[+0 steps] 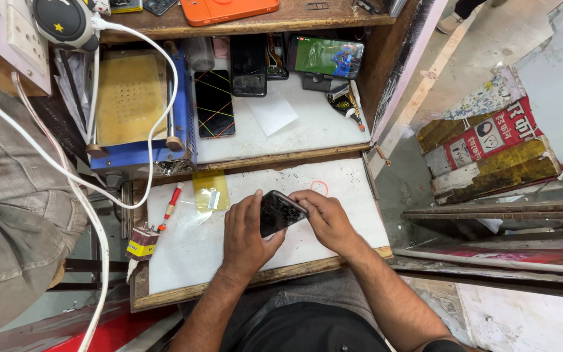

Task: The person secures a smartphone with rubber bands, then removes them and sets the phone aside. They pick up a second smartphone with a cracked screen, remove its SIM tray, and repeatedly insert and remove the tray while inspecting the device.

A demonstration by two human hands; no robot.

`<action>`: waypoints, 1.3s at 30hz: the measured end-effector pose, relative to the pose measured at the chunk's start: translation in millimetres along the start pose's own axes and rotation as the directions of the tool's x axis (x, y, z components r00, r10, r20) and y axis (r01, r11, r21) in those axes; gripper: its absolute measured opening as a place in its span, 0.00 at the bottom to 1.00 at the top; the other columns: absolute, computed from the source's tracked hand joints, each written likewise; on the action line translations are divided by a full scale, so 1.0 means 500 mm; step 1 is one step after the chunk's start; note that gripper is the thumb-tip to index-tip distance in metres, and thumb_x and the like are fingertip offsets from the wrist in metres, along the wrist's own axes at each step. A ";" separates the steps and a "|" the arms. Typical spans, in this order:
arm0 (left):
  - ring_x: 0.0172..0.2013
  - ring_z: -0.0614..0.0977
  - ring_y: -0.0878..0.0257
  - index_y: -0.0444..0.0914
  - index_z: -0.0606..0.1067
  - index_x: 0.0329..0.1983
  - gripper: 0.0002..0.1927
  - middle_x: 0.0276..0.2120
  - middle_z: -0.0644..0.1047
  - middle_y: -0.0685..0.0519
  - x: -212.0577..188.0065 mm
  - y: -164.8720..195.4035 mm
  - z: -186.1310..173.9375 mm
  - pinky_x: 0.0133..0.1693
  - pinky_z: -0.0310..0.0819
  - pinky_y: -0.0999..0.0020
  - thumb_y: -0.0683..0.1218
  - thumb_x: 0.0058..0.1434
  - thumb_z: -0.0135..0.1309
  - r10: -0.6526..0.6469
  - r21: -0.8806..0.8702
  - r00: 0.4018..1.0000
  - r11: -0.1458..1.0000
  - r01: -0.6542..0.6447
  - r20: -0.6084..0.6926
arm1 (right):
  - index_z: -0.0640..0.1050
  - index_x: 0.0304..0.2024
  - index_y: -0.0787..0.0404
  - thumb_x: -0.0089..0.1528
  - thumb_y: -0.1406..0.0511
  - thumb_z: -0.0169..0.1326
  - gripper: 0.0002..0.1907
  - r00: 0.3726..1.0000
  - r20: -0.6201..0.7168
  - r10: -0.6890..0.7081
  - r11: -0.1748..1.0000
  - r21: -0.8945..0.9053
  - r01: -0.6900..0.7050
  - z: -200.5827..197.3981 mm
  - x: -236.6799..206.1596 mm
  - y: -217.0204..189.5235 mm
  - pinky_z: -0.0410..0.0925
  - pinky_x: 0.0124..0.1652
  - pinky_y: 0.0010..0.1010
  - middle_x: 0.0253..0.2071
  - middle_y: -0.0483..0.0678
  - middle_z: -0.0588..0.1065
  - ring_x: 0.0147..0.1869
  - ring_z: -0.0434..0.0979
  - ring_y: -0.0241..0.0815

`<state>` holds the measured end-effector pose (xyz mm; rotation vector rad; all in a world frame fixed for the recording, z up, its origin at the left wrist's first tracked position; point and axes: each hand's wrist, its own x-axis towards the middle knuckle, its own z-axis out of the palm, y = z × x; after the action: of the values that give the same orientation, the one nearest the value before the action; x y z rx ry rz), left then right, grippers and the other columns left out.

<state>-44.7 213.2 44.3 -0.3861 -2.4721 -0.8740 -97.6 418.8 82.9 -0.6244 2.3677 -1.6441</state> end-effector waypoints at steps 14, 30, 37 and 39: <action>0.43 0.79 0.58 0.42 0.78 0.52 0.22 0.37 0.80 0.56 0.040 -0.012 -0.078 0.51 0.67 0.51 0.51 0.56 0.66 -0.052 0.114 0.987 0.993 0.035 0.153 | 0.79 0.54 0.63 0.68 0.70 0.55 0.12 0.986 0.149 0.069 0.943 0.312 -0.113 -0.017 0.027 0.095 0.71 0.50 0.28 0.46 0.49 0.78 0.50 0.76 0.37; 0.35 0.85 0.59 0.41 0.81 0.50 0.11 0.41 0.83 0.51 0.050 -0.112 -0.133 0.38 0.82 0.67 0.48 0.67 0.58 -0.509 0.023 0.861 0.861 0.508 0.006 | 0.79 0.49 0.59 0.64 0.65 0.61 0.11 0.983 0.151 0.105 0.991 0.072 -0.116 0.021 0.015 0.149 0.68 0.34 0.22 0.31 0.43 0.78 0.32 0.72 0.28; 0.31 0.80 0.58 0.33 0.78 0.48 0.12 0.39 0.77 0.48 0.088 -0.167 -0.148 0.32 0.75 0.63 0.41 0.65 0.66 -0.295 0.234 0.878 0.887 0.398 -0.376 | 0.79 0.48 0.59 0.65 0.65 0.60 0.10 0.987 0.143 0.069 0.990 0.113 -0.085 0.024 0.013 0.145 0.68 0.34 0.21 0.34 0.41 0.79 0.33 0.72 0.27; 0.35 0.80 0.57 0.36 0.78 0.46 0.09 0.40 0.76 0.50 0.090 -0.171 -0.148 0.35 0.76 0.62 0.41 0.65 0.65 -0.201 0.308 0.897 0.890 0.335 -0.394 | 0.80 0.48 0.58 0.65 0.64 0.60 0.10 0.981 0.151 0.125 0.985 0.098 -0.140 0.025 0.014 0.144 0.66 0.32 0.21 0.31 0.41 0.78 0.30 0.69 0.27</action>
<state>-92.1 105.0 74.7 0.2424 -2.3052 -0.5000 -115.7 426.5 12.1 -0.5337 2.1538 -1.6003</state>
